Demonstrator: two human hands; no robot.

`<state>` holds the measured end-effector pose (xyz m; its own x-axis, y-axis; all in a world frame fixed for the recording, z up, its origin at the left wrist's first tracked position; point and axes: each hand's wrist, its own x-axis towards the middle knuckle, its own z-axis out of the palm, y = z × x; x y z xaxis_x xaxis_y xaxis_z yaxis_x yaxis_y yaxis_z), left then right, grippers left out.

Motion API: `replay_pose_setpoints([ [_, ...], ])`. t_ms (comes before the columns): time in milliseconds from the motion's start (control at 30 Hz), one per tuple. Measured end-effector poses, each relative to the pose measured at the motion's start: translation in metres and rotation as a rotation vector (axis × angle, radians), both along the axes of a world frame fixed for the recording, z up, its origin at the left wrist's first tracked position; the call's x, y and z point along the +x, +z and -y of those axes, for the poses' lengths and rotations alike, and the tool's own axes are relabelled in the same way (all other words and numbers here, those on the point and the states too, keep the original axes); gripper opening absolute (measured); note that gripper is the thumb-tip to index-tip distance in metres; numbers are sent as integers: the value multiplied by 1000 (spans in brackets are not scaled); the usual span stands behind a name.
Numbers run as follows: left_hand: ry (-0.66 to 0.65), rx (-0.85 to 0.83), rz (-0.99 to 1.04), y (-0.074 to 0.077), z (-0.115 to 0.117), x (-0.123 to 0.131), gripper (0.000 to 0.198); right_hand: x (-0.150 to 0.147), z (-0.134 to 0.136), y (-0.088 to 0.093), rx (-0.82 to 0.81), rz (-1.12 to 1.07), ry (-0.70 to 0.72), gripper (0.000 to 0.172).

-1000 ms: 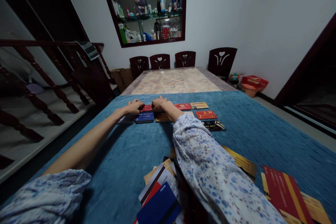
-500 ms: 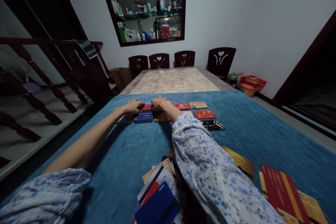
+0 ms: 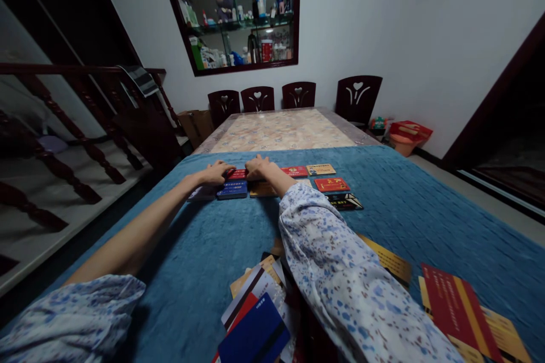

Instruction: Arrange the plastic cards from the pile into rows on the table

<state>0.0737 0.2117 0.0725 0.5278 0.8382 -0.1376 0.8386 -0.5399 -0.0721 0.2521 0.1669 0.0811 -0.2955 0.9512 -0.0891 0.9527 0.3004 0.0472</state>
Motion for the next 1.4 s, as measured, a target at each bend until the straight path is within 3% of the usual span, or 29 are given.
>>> replay_pose_setpoints([
  [267,-58,119,57,3,12,3,66,5,4,4,26,0,22,45],
  [433,-105,235,167,7,23,4,48,16,10,12,84,-32,61,49],
  [533,-140,281,231,9,33,6,36,24,17,17,114,-46,77,40],
  [733,-213,313,293,10,59,17,23,42,40,20,196,-57,105,25],
  [967,-244,304,300,10,92,39,19,65,69,19,266,-22,72,24],
  [1400,-437,318,431,-1,142,90,23,118,133,7,312,-32,44,23],
])
